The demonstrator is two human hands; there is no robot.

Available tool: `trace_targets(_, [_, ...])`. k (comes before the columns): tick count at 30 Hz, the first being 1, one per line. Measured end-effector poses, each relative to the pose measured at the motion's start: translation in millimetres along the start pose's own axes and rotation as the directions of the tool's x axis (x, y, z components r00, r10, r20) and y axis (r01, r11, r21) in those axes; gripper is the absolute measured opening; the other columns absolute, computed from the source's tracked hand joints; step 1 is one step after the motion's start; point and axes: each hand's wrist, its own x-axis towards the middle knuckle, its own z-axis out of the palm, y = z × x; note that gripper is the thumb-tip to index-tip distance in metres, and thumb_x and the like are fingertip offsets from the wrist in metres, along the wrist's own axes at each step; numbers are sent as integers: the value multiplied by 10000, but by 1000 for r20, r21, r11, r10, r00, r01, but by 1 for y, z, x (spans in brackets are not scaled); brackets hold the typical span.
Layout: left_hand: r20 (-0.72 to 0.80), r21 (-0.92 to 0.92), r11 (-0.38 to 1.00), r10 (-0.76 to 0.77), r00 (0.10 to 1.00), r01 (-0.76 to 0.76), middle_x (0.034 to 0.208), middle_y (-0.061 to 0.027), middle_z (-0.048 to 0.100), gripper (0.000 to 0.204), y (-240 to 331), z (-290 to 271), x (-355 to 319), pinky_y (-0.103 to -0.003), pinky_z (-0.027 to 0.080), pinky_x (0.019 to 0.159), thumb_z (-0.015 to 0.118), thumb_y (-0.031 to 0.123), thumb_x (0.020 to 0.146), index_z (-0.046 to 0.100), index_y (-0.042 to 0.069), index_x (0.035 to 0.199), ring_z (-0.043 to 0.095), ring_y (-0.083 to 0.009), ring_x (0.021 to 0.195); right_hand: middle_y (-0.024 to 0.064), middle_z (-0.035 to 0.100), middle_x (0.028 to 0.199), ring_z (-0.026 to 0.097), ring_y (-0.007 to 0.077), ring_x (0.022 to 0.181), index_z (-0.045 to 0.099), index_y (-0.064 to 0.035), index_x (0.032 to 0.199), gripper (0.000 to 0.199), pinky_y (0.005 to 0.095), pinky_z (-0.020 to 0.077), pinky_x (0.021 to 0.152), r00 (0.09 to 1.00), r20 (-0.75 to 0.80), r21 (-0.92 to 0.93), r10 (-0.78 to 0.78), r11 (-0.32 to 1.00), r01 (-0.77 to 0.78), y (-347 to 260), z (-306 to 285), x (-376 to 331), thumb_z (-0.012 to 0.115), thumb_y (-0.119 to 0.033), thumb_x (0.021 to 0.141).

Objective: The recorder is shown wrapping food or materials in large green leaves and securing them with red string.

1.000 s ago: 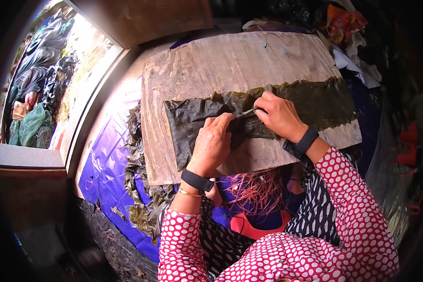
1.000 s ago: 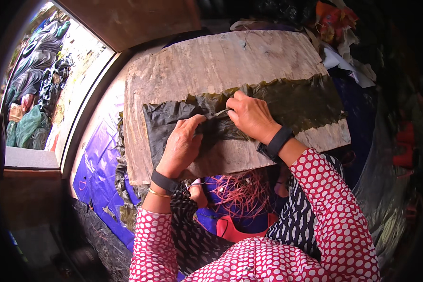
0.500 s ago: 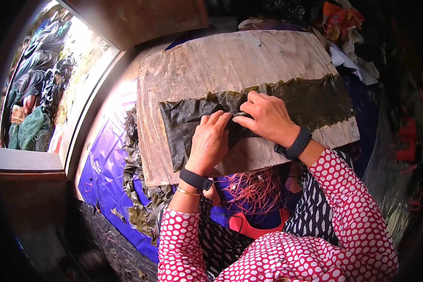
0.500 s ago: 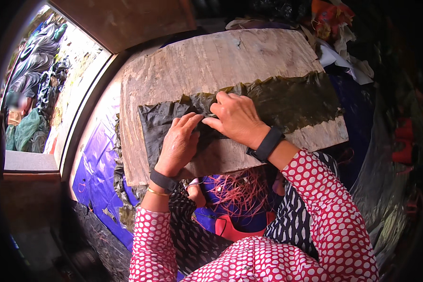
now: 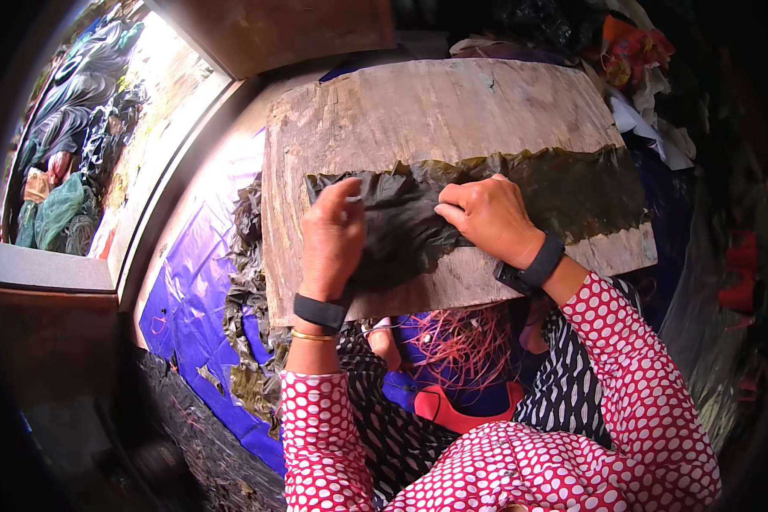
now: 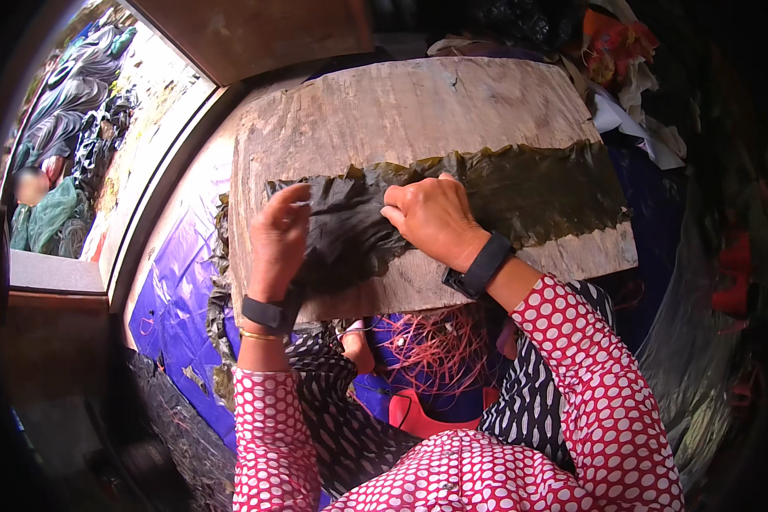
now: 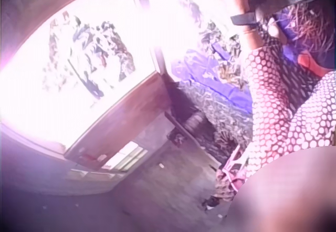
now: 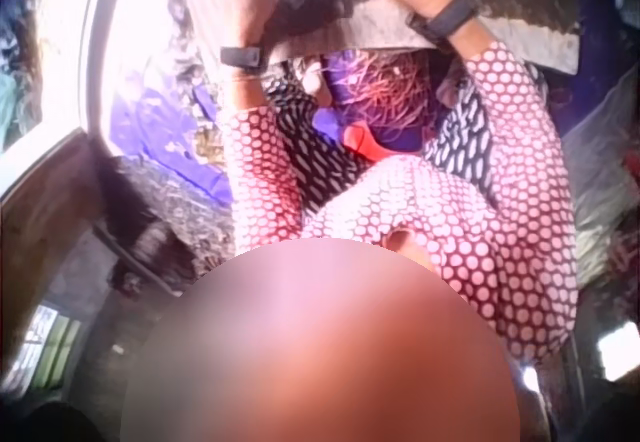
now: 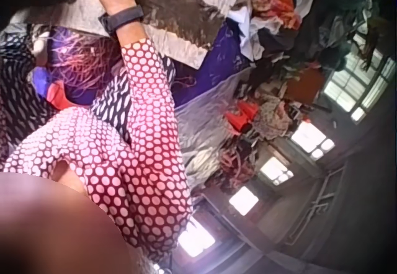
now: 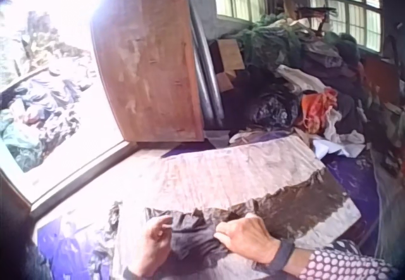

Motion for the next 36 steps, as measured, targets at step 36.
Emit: trace_targets(36, [224, 332, 793, -592, 775, 510, 595, -135, 617, 285, 2, -60, -35, -348, 488, 541, 726, 202, 698, 618, -30, 825, 636, -220, 557, 93, 561, 851, 607, 306, 782, 593, -97, 942, 166, 395, 495, 670, 998, 59, 94, -22, 995, 16, 20, 10, -10, 605, -92, 777])
